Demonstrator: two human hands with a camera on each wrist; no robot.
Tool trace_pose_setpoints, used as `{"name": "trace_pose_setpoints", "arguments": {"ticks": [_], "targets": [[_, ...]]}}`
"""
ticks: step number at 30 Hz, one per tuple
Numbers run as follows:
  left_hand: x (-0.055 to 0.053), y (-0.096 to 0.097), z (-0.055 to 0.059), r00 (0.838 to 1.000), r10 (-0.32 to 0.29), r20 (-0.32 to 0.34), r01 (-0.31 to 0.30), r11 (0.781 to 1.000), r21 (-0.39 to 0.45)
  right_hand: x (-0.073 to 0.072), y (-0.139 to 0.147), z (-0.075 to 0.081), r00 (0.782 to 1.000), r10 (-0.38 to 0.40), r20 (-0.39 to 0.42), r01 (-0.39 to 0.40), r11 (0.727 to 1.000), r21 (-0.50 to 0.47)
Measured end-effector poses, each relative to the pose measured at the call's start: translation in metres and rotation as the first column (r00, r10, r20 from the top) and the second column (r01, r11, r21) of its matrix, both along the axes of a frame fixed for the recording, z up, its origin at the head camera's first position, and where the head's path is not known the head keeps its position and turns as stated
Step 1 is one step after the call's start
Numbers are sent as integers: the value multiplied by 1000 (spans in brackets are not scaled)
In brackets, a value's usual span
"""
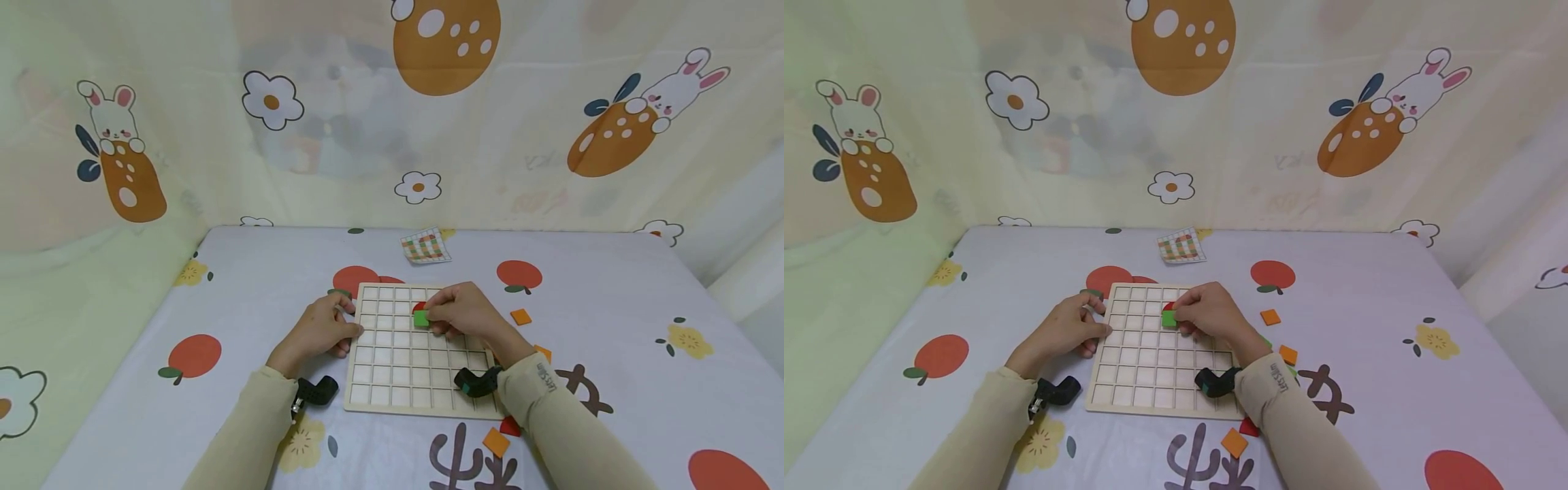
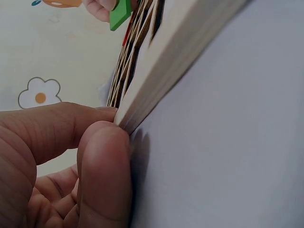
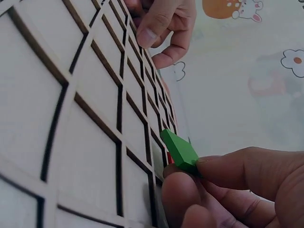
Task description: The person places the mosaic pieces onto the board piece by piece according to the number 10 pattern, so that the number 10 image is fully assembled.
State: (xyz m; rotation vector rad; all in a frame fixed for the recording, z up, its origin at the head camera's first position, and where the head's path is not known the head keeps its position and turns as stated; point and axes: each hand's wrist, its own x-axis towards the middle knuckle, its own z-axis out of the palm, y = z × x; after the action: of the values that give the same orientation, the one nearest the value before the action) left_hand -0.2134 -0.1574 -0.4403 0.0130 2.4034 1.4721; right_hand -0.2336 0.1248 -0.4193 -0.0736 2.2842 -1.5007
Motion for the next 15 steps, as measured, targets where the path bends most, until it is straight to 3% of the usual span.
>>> {"name": "trace_pose_setpoints", "arguments": {"ticks": [15], "targets": [[0, 1, 1, 1000, 9, 4, -9, 1000, -10, 3, -1, -3, 999, 1, -40, -1, 1000, 2]]}}
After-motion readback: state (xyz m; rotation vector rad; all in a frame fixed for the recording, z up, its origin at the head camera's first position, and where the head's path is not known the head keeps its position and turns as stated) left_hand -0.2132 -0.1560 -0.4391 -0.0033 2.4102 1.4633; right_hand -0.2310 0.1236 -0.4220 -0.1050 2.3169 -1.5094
